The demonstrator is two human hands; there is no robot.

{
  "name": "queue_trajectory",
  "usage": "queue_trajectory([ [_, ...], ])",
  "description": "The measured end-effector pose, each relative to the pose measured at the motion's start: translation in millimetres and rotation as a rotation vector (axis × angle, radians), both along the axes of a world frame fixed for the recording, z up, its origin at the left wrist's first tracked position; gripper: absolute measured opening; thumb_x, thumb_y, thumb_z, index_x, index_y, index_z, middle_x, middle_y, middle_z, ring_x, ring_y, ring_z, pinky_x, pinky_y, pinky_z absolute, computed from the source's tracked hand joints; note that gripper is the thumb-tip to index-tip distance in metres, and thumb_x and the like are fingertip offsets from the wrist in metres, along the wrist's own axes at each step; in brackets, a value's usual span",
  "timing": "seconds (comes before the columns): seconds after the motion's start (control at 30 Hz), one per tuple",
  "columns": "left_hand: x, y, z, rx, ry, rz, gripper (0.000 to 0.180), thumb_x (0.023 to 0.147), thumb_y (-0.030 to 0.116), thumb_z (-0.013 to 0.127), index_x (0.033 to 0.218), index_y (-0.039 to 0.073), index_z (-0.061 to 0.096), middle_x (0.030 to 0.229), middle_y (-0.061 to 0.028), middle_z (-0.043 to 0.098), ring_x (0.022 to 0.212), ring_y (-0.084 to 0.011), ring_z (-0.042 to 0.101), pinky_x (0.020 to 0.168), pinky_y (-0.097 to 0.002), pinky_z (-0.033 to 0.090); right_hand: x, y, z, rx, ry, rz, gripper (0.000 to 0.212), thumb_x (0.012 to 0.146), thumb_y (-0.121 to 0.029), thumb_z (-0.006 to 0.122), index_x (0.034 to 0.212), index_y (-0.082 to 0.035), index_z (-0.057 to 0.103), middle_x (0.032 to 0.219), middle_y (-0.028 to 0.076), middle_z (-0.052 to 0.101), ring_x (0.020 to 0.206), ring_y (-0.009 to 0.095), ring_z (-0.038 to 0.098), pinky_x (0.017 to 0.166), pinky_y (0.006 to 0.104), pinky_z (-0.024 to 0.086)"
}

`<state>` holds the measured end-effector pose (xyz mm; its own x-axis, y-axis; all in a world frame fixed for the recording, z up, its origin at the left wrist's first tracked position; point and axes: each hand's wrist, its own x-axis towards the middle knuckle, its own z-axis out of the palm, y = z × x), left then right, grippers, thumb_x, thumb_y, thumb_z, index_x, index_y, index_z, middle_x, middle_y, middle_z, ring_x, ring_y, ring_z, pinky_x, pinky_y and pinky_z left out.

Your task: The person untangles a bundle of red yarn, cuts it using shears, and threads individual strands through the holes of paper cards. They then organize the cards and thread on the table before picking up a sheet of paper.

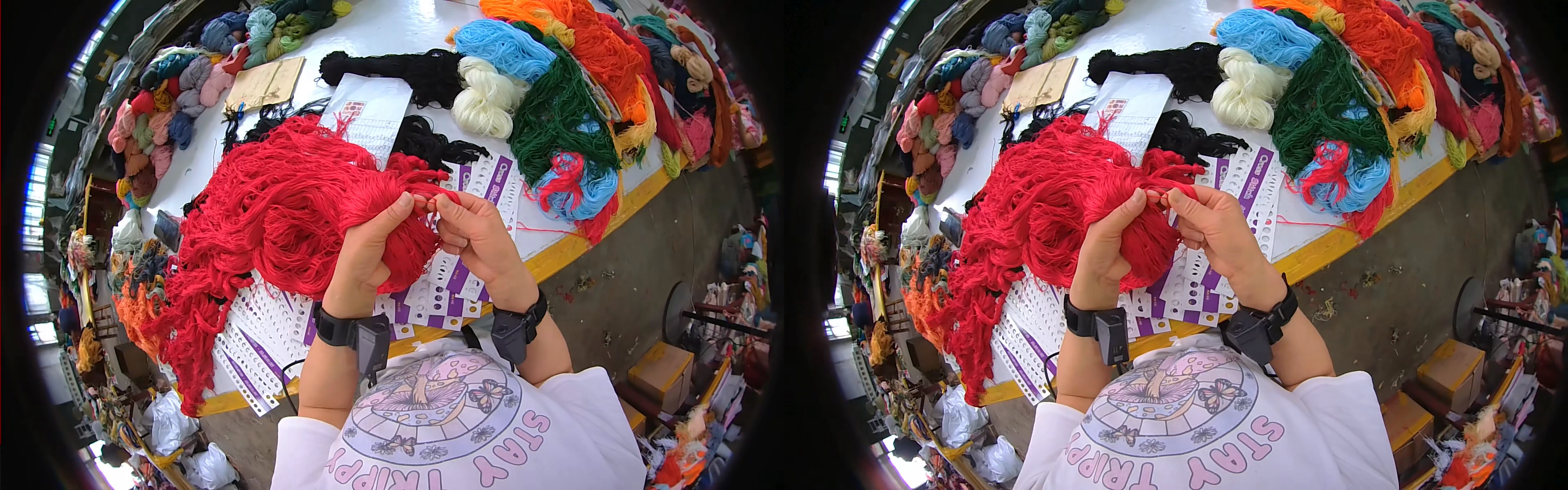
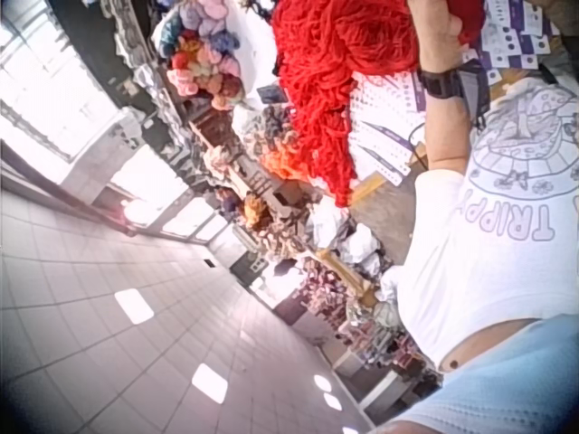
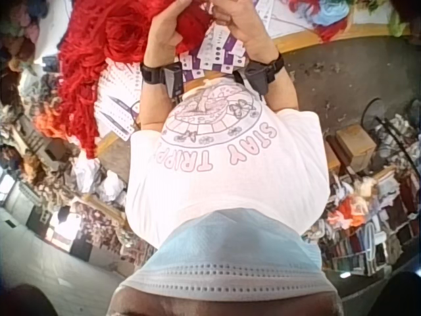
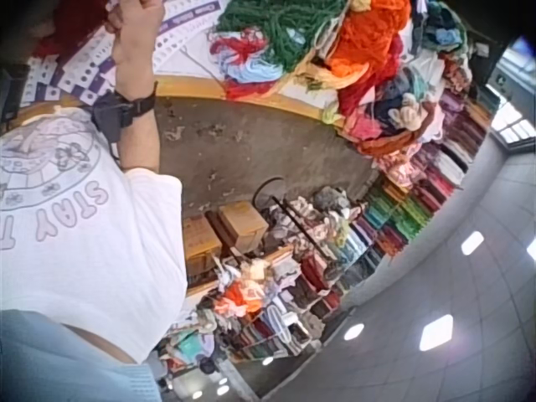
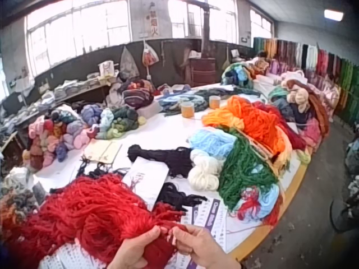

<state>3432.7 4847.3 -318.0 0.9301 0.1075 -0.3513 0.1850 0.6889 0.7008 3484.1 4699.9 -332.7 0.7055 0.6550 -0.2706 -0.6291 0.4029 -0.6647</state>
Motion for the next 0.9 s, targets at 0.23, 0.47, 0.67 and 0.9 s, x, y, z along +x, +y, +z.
queue_trajectory([
  [0.23, 0.3, 0.0, -2.3, -0.015, 0.010, 0.024, 0.017, 0.085, 0.014, 0.060, 0.094, 0.000, 0.062, 0.093, -0.0081, 0.063, 0.084, -0.0164, 0.061, 0.075, -0.0285, 0.049, -0.1, 1.6, -4.7, -0.246, -0.299, -0.091, 0.018, 0.084, -0.021, 0.063, 0.091, -0.004, 0.067, 0.060, -0.007, 0.050, 0.049, 0.000, 0.037, 0.044, 0.0177, 0.029],
  [0.47, 2.7, -1.6, -2.5, -0.092, 0.052, 0.040, 0.016, 0.086, 0.014, 0.059, 0.092, 0.000, 0.062, 0.092, -0.0087, 0.063, 0.084, -0.0170, 0.061, 0.076, -0.0302, 0.050, -3.9, 7.4, -9.4, -0.415, -0.536, -0.171, 0.019, 0.083, -0.017, 0.064, 0.095, -0.003, 0.066, 0.064, -0.006, 0.055, 0.053, 0.000, 0.041, 0.047, 0.0167, 0.032],
  [0.67, 2.4, -0.9, -1.7, -0.084, 0.034, 0.031, 0.017, 0.085, 0.013, 0.059, 0.097, 0.000, 0.061, 0.093, -0.0087, 0.063, 0.085, -0.0171, 0.061, 0.076, -0.0295, 0.050, 0.0, -0.6, -1.7, -0.218, -0.224, -0.026, 0.022, 0.084, -0.018, 0.062, 0.100, -0.004, 0.065, 0.066, -0.005, 0.055, 0.051, -0.001, 0.036, 0.045, 0.0149, 0.026],
  [0.9, 1.1, 2.1, -6.2, 0.114, -0.049, -0.064, 0.019, 0.083, 0.008, 0.060, 0.102, 0.002, 0.058, 0.096, -0.0084, 0.063, 0.087, -0.0181, 0.061, 0.076, -0.0312, 0.051, 1.4, 0.3, -7.6, -0.014, -0.069, -0.004, 0.024, 0.085, -0.018, 0.061, 0.104, -0.004, 0.062, 0.068, -0.007, 0.051, 0.048, 0.000, 0.030, 0.044, 0.0162, 0.023],
])
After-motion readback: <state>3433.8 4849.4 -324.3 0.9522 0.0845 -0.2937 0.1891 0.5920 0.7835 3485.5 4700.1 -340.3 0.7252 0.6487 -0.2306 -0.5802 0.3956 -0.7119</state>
